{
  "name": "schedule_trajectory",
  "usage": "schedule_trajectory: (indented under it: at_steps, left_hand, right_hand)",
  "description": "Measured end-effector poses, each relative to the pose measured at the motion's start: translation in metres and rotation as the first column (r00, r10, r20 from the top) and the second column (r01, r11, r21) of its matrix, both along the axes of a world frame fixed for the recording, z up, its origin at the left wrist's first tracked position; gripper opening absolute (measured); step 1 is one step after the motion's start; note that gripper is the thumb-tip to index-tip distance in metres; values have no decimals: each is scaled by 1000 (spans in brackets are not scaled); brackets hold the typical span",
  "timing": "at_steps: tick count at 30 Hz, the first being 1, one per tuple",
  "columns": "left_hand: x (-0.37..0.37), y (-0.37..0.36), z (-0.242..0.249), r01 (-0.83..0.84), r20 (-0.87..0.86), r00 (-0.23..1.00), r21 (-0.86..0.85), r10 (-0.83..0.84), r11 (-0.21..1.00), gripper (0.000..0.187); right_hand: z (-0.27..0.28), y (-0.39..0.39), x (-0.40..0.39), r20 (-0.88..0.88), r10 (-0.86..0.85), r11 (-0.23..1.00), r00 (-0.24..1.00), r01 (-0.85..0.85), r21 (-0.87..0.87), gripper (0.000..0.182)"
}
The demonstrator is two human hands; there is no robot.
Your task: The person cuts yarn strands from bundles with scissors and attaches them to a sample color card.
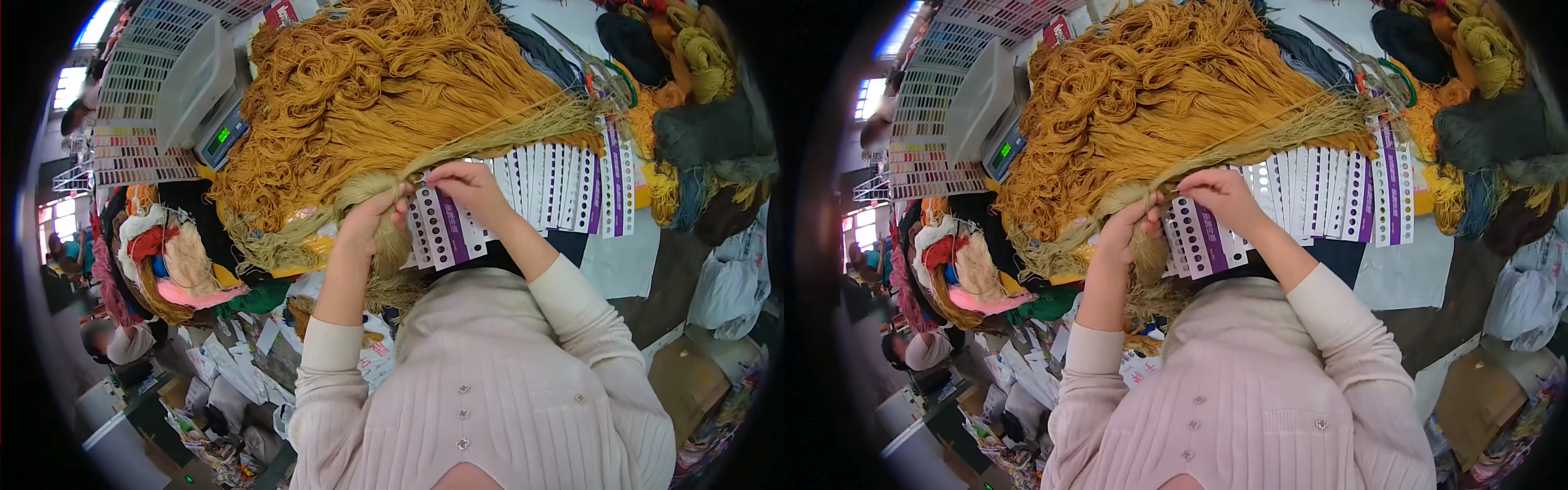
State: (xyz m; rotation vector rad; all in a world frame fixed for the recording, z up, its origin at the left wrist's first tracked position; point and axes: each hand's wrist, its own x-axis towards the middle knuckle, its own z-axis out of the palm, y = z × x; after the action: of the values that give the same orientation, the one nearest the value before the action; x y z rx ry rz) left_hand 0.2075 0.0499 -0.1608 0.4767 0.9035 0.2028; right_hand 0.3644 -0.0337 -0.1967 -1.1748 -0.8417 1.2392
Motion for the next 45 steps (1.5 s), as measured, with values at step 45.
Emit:
schedule_trajectory:
  at_steps: [45]
  left_hand:
    - [-203,52,114,-646,97,692,525,716,554,25]
  right_hand:
    - [-3,6,-20,807,-19,995,591,-69,75,42]
